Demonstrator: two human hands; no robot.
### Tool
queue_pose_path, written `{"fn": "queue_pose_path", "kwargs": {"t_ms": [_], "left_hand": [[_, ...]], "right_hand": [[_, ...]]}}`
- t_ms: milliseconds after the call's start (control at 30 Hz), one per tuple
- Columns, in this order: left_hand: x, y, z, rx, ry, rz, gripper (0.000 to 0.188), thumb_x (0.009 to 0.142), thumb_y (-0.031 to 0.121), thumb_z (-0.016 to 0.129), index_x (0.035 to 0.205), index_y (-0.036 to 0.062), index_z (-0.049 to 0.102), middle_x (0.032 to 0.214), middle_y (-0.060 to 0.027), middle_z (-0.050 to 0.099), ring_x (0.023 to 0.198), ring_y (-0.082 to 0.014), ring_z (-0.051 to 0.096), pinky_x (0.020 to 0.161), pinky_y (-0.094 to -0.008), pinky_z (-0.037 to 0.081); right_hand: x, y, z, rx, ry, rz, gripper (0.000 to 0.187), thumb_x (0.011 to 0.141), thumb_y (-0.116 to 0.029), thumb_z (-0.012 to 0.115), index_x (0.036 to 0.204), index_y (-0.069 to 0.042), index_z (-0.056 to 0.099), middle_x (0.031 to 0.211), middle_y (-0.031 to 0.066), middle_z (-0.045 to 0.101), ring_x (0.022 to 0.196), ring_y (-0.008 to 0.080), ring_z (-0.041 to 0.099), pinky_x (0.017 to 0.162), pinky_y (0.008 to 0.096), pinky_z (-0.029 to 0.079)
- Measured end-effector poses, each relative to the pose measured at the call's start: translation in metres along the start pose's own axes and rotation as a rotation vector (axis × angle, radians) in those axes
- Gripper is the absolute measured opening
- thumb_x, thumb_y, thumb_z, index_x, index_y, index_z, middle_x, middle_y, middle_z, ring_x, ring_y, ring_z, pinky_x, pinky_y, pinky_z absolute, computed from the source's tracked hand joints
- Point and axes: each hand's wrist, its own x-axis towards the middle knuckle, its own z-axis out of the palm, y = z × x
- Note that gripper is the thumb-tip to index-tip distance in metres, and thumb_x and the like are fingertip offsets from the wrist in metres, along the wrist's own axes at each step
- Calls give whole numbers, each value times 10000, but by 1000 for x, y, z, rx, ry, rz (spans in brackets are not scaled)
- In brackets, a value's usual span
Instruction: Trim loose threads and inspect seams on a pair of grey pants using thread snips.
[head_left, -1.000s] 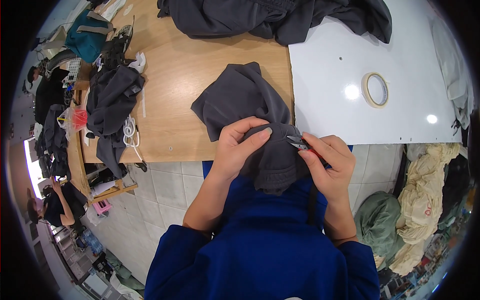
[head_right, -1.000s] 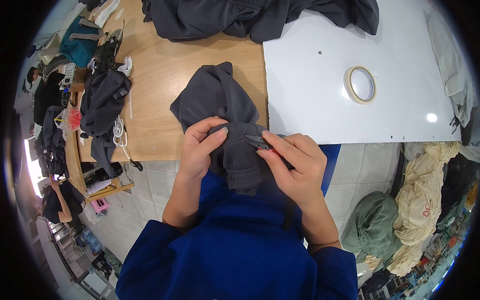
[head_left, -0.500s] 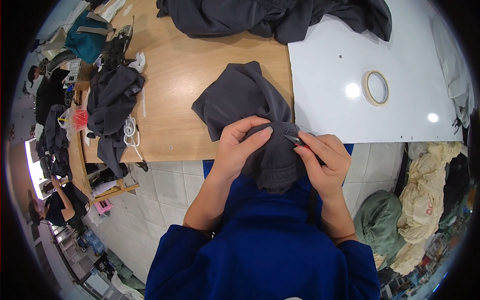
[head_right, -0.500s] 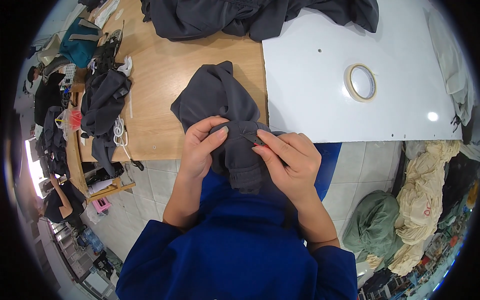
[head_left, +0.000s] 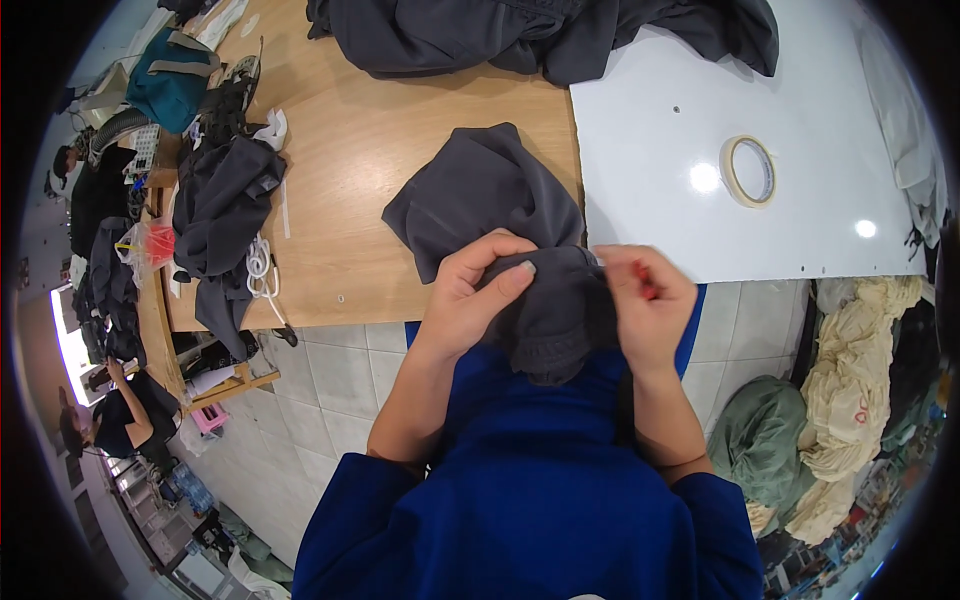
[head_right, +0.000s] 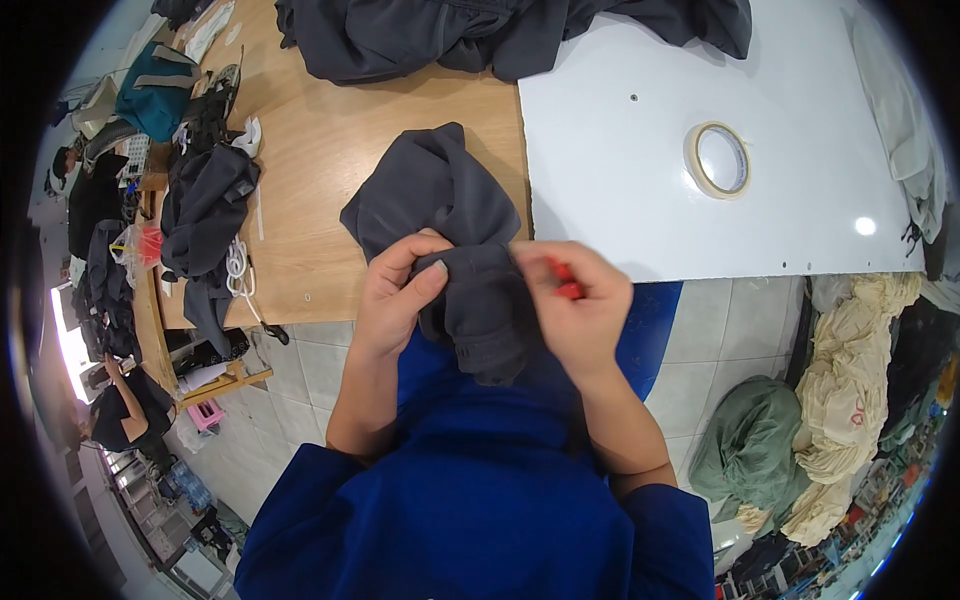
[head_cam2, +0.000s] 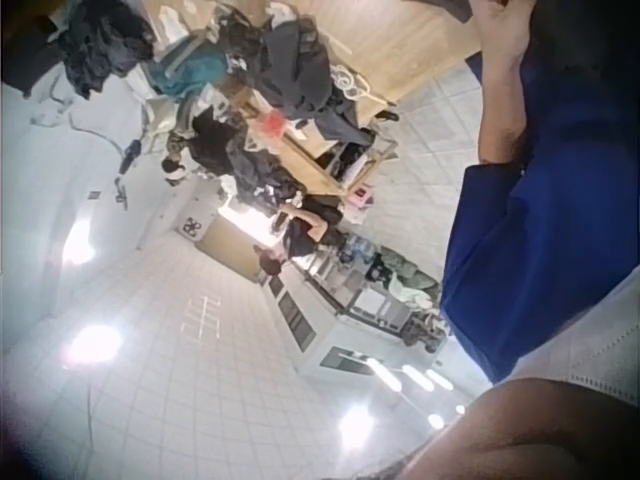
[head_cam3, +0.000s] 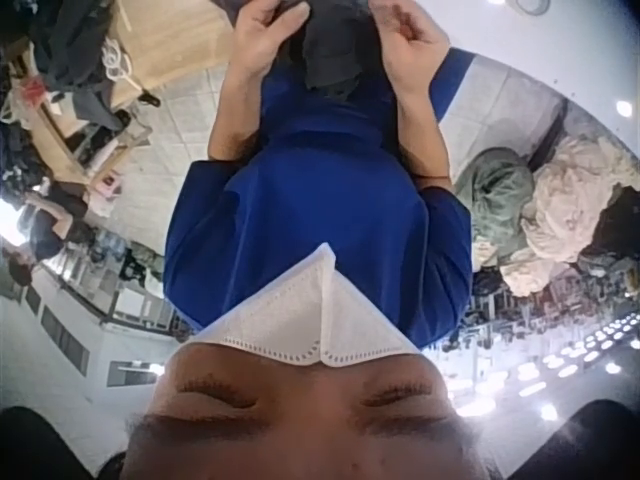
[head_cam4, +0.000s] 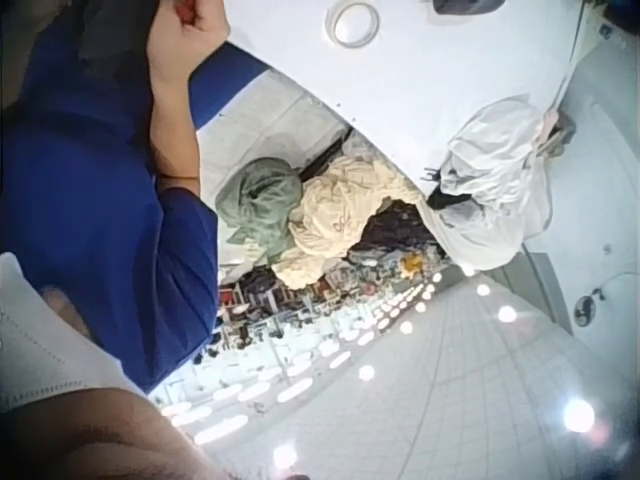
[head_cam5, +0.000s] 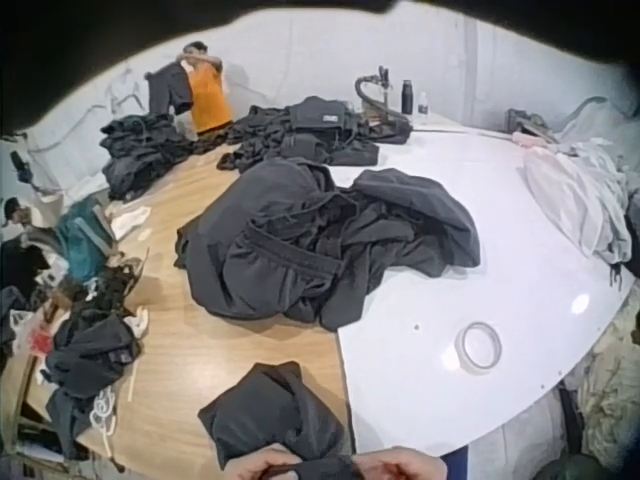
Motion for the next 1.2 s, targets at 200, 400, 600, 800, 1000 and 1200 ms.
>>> {"fn": "queue_pose_path", "kwargs": {"t_ms": [200, 400, 600, 800, 1000, 1200], "left_hand": [[0, 2, -3, -78, 97, -43, 166, 916, 94, 534, 1059, 13, 556, 998, -28, 598, 932, -83, 540, 850, -218, 426], [3, 1, -1, -99, 65, -63, 153, 909, 71, 527, 1051, 16, 539, 1028, -45, 585, 928, -99, 541, 856, -233, 419], [7, 10, 0, 596, 20, 156, 194, 781, 44, 687, 920, 14, 555, 942, -32, 577, 859, -109, 534, 770, -230, 429], [2, 5, 9, 159, 141, -86, 205, 776, 45, 701, 936, 19, 576, 852, -2, 594, 806, -70, 543, 736, -200, 438], [2, 7, 6, -33, 178, -114, 213, 801, 67, 686, 974, 10, 576, 880, -10, 601, 815, -57, 552, 744, -188, 443], [3, 13, 14, -1, 197, -123, 229, 797, 67, 684, 996, 0, 591, 899, -26, 620, 825, -68, 571, 764, -191, 452]], "right_hand": [[6, 0, -15, 157, 84, 148, 98, 865, -89, 617, 899, 3, 624, 688, -52, 499, 615, 3, 376, 568, 137, 314], [-2, 0, 4, -49, -196, -124, 308, 695, 103, 602, 977, -13, 646, 812, 58, 664, 679, 105, 618, 612, 193, 465], [-6, 2, 14, -122, -75, -240, 248, 667, 84, 649, 889, -25, 669, 668, 55, 618, 590, 132, 579, 527, 220, 424], [-1, -5, -6, -104, -69, -428, 178, 658, 9, 755, 802, -31, 659, 579, 19, 525, 486, 99, 452, 456, 206, 331], [-8, 0, -23, -24, -151, -148, 440, 683, -84, 752, 1084, -16, 582, 746, 58, 584, 630, 117, 526, 585, 224, 417], [-2, -7, -25, -432, -126, -456, 380, 628, -171, 751, 998, -103, 698, 753, 4, 563, 630, 157, 475, 600, 283, 333]]}}
